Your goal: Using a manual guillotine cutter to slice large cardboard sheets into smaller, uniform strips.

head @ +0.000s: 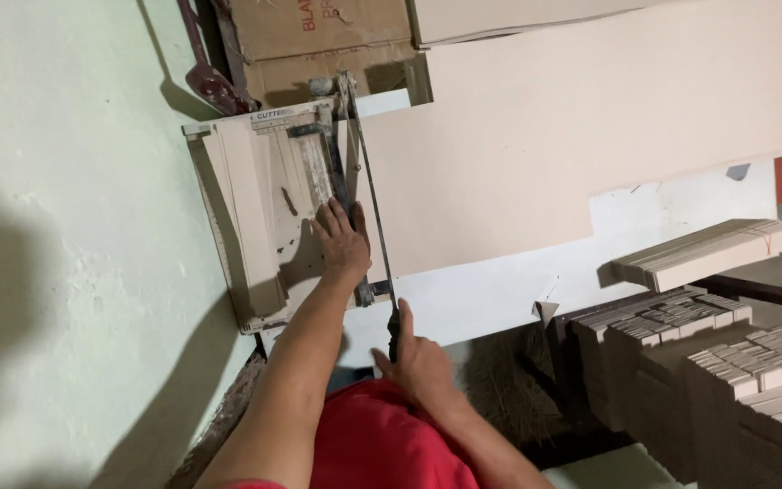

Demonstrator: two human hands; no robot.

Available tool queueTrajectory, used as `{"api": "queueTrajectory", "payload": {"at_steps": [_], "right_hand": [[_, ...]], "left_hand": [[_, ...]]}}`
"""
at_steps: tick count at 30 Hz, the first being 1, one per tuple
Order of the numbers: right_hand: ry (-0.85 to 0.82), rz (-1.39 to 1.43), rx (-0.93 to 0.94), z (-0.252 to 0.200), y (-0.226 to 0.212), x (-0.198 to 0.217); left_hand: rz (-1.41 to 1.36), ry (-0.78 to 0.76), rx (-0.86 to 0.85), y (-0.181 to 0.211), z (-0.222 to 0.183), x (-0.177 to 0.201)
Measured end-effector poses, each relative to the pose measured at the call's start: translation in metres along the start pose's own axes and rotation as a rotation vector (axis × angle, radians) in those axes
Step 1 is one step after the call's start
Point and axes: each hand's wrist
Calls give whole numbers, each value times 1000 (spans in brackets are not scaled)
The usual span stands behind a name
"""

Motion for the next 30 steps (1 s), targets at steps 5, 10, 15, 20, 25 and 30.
{"api": "queueTrajectory", "payload": {"at_steps": [5,10,15,20,25,30], "right_hand": [[259,-41,34,67,56,-101],[214,120,17,59,57,-86],[73,495,-32,-44,-10,61],[-25,775,11,-8,42,43],[28,1002,-117,30,92,15],[102,1043,-201,72,137,-13]], "left_hand": [[-238,-23,-90,-7,-9,12],[-271,16,-111,-13,-9,8],[-121,200,-270,-18,-41,14],[-84,876,-659,34,57,-155],[9,776,-880,-76,-50,-39],[167,510,-642,-146,-15,-74]]}}
Point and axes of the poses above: each hand's wrist, its own z-axis towards the middle knuckle, its own x-axis out of the back of the hand, y = z × x, and after that the axes turned 4 degrees about x, right-handed
